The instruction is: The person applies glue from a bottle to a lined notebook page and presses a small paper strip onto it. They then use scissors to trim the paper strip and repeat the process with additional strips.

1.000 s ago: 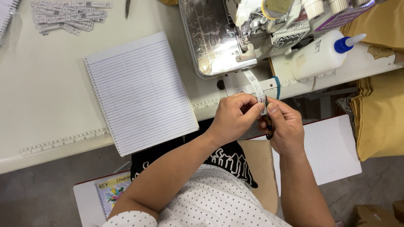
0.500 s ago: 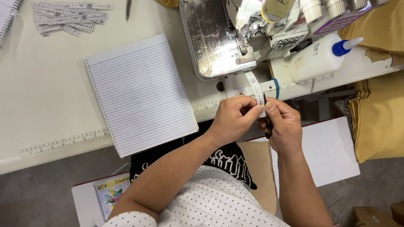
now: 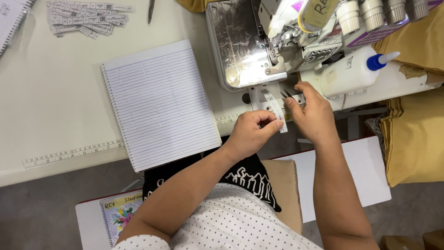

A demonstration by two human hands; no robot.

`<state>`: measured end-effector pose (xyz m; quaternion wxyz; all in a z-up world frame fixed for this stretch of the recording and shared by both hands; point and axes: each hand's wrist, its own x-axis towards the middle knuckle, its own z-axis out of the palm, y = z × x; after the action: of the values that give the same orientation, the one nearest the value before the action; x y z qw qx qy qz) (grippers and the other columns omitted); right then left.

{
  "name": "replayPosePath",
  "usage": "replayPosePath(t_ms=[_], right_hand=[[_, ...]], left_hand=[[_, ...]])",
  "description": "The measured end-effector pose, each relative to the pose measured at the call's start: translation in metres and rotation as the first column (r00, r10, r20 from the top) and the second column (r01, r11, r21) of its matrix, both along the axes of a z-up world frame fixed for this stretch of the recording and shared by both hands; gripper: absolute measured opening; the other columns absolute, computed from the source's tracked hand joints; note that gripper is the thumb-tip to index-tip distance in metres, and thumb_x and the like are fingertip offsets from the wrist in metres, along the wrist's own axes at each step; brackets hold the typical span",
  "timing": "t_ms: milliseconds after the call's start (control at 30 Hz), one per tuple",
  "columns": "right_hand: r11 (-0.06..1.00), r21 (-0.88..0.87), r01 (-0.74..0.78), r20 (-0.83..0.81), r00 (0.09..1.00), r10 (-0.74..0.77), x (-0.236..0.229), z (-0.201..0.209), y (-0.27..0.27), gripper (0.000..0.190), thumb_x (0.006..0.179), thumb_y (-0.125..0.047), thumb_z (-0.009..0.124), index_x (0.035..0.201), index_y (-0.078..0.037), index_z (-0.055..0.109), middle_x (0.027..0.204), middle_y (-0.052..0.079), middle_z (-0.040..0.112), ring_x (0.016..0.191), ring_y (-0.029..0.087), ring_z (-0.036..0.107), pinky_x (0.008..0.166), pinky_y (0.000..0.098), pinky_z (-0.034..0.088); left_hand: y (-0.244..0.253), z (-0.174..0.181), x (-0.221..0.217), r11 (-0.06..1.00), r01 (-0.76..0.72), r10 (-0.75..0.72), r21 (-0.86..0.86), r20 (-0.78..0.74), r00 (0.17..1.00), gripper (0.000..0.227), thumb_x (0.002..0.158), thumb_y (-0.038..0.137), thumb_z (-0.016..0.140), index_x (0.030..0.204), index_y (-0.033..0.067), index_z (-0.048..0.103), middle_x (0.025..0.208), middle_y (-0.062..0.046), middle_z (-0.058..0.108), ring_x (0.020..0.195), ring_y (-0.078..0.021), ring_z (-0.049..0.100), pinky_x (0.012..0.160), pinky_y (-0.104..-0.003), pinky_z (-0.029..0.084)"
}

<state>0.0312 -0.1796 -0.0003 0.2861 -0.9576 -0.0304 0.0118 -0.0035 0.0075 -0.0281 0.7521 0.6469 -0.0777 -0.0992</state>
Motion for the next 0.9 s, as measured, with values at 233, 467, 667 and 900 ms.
replayPosePath(t_ms=[233,467,667,900], right_hand=[[0.974,-0.213,-0.074,-0.130,0.990,0.047,-0.001,0.025,0.018,0.080,0.085,-0.044,0.076,0.145,0.006,0.056,0.154,0.025,0.050,0.128,0.050,0.056,0.103,0.0612,0.045],[0.928,-0.354,-0.118,-0.206,0.978,0.046,0.007,0.014,0.020,0.093,0.068,-0.060,0.084,0.130,0.007,0.068,0.156,0.021,0.052,0.125,0.045,0.061,0.102,0.0536,0.050],[0.879,-0.458,-0.131,-0.148,0.987,0.070,-0.004,0.003,0.001,0.092,0.066,-0.056,0.086,0.134,0.002,0.068,0.157,0.016,0.051,0.126,0.043,0.062,0.099,0.0545,0.052],[0.978,0.203,0.037,0.010,0.999,-0.040,-0.067,0.030,0.031,0.013,0.100,-0.018,0.071,0.102,-0.006,0.075,0.085,0.002,0.070,0.074,0.010,0.057,0.065,0.0262,0.046]], left_hand=[[0.021,-0.007,-0.026,0.998,0.044,-0.049,-0.038,-0.129,0.990,0.019,0.092,0.016,0.069,0.078,0.0043,0.071,0.059,-0.006,0.061,0.056,-0.0104,0.058,0.051,-0.024,0.051],[0.050,0.005,-0.046,0.999,0.034,-0.038,-0.041,-0.122,0.992,0.019,0.092,0.016,0.070,0.078,0.0039,0.071,0.060,-0.006,0.060,0.057,-0.0095,0.058,0.051,-0.023,0.047],[0.061,0.011,-0.053,0.997,0.051,-0.057,-0.059,-0.102,0.993,0.018,0.093,0.017,0.070,0.080,0.0041,0.072,0.063,-0.007,0.060,0.062,-0.0082,0.055,0.052,-0.023,0.046],[0.085,0.032,-0.055,0.999,-0.034,0.035,0.009,-0.089,0.995,0.017,0.093,0.021,0.073,0.082,0.0082,0.075,0.082,-0.001,0.066,0.071,-0.0094,0.057,0.062,-0.024,0.046]])
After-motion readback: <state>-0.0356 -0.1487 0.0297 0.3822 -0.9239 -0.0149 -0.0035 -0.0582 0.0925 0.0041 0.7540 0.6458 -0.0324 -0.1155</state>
